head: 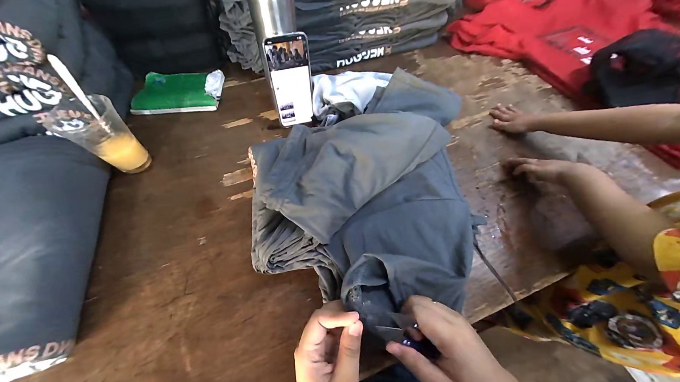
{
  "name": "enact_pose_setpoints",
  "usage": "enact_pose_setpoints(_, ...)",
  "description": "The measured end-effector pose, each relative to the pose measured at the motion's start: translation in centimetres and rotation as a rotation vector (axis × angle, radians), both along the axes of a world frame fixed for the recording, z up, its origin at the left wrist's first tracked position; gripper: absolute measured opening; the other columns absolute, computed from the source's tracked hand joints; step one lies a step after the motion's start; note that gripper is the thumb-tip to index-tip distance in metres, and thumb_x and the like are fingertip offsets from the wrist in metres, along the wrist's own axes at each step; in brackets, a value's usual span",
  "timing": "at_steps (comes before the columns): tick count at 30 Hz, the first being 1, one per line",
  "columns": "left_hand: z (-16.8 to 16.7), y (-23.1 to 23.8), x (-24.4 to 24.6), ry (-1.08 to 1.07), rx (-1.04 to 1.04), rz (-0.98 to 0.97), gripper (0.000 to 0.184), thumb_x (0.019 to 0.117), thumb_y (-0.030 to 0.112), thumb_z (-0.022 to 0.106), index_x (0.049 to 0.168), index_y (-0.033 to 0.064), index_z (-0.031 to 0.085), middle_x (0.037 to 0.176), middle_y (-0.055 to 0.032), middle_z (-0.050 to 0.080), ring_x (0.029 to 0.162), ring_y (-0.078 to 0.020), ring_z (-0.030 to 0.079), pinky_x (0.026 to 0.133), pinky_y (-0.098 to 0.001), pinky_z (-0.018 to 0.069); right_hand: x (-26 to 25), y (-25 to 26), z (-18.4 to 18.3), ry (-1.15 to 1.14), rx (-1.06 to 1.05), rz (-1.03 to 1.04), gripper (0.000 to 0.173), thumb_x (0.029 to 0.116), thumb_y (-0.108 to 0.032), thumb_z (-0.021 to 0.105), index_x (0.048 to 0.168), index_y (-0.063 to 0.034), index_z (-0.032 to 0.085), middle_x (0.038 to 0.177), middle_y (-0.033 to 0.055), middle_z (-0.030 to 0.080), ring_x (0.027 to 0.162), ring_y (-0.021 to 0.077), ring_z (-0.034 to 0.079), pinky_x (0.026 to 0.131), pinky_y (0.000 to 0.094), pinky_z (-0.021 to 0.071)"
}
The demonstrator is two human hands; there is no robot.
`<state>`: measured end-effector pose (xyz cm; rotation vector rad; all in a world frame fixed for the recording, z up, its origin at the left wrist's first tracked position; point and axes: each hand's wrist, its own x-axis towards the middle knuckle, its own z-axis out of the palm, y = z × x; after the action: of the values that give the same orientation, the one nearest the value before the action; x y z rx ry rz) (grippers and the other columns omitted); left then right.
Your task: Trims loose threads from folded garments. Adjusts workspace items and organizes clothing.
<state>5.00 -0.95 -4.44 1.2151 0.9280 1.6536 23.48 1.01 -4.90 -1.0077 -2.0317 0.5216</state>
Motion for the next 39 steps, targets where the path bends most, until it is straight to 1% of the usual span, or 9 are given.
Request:
enact_pose_setpoints(10,-0.1,0.0,-0.4,0.162,0.125,0.005,0.010,0.1014,0.012,0.062,0.107,0.0149,0.070,0.105,0.0043,0.067,0.099,-0.0008,0.064,0.085,-0.0157,0.0543,-2.0,0.1,0.9,-0.273,0.187,-0.139,0.039,0.1053,-0.040,0.042,0.080,-0.0130,0.056,0.057,-0.0014,0.048,0.049,0.0125,0.050,0.044,0.0270,0.0402)
enact_pose_setpoints(15,0.2,0.7,-0.1,0.053,0.032,0.044,0.020,0.0997,0.014,0.065,0.119,0.0158,0.061,0.110,0.0081,0.071,0.096,-0.0007,0.069,0.086,-0.0184,0.0577,-1.3,0.5,1.3,-0.095,0.001,-0.063,0.044,0.1080,-0.044,0.040,0.085,-0.0093,0.055,0.058,-0.0009,0.045,0.048,0.0085,0.047,0.044,0.0241,0.0406)
enact_pose_setpoints(19,0.1,2.1,0.0,-0.047,0.052,0.016,0.047,0.0946,-0.001,0.068,0.137,0.0112,0.052,0.112,0.0017,0.073,0.100,-0.0085,0.070,0.091,-0.0250,0.0585,-1.4,1.6,2.0,0.242,-0.068,0.071,0.031,0.1064,-0.032,0.052,0.112,-0.0019,0.057,0.104,0.0068,0.067,0.090,0.0021,0.063,0.077,0.0164,0.0534)
enact_pose_setpoints(21,0.3,2.2,0.1,-0.028,0.040,0.005,0.047,0.0946,-0.003,0.065,0.138,0.0083,0.053,0.113,0.0022,0.074,0.102,-0.0081,0.070,0.093,-0.0252,0.0576,-1.9,2.6,2.4,0.320,-0.041,0.198,0.038,0.1064,-0.022,0.049,0.131,0.0058,0.050,0.144,0.0223,0.055,0.130,0.0173,0.059,0.103,0.0289,0.0543)
enact_pose_setpoints(23,0.4,2.3,0.1,-0.013,0.039,-0.023,0.041,0.0978,0.001,0.063,0.137,0.0099,0.057,0.113,0.0029,0.074,0.103,-0.0071,0.070,0.093,-0.0251,0.0571,-2.6,3.6,2.3,0.350,-0.054,0.306,0.038,0.1047,-0.018,0.047,0.131,0.0086,0.046,0.155,0.0286,0.041,0.140,0.0233,0.051,0.113,0.0346,0.0480)
enact_pose_setpoints(26,0.4,2.3,-0.2,-0.067,0.013,-0.033,0.031,0.0993,0.005,0.062,0.129,0.0145,0.066,0.112,0.0030,0.073,0.100,-0.0061,0.069,0.089,-0.0249,0.0577,-3.1,4.3,1.5,0.316,-0.105,0.340,0.029,0.1058,-0.023,0.044,0.110,0.0051,0.048,0.150,0.0282,0.045,0.134,0.0168,0.053,0.107,0.0269,0.0464)
enact_pose_setpoints(28,0.3,2.2,-0.4,-0.132,0.012,-0.066,0.030,0.0981,0.005,0.064,0.126,0.0150,0.069,0.115,0.0025,0.073,0.102,-0.0063,0.069,0.092,-0.0249,0.0569,-2.7,3.9,1.2,0.366,-0.129,0.304,0.039,0.1081,-0.029,0.044,0.123,0.0066,0.050,0.146,0.0224,0.050,0.131,0.0161,0.055,0.106,0.0294,0.0496)
enact_pose_setpoints(34,-0.1,1.8,-0.1,-0.297,-0.021,-0.104,0.032,0.0924,0.001,0.070,0.121,0.0156,0.070,0.111,0.0012,0.074,0.100,-0.0063,0.070,0.091,-0.0240,0.0577,-0.3,2.1,0.8,0.122,-0.049,0.068,0.042,0.1041,-0.046,0.054,0.086,-0.0087,0.052,0.072,0.0007,0.050,0.063,0.0023,0.049,0.057,0.0165,0.0422)
enact_pose_setpoints(39,-0.3,1.7,0.0,-0.351,-0.062,-0.107,0.030,0.0931,0.002,0.070,0.120,0.0150,0.066,0.106,0.0010,0.073,0.097,-0.0067,0.070,0.090,-0.0254,0.0579,-0.5,2.0,0.9,-0.080,0.000,-0.006,0.048,0.1050,-0.051,0.048,0.081,-0.0099,0.053,0.064,-0.0001,0.047,0.054,0.0059,0.045,0.048,0.0204,0.0384)
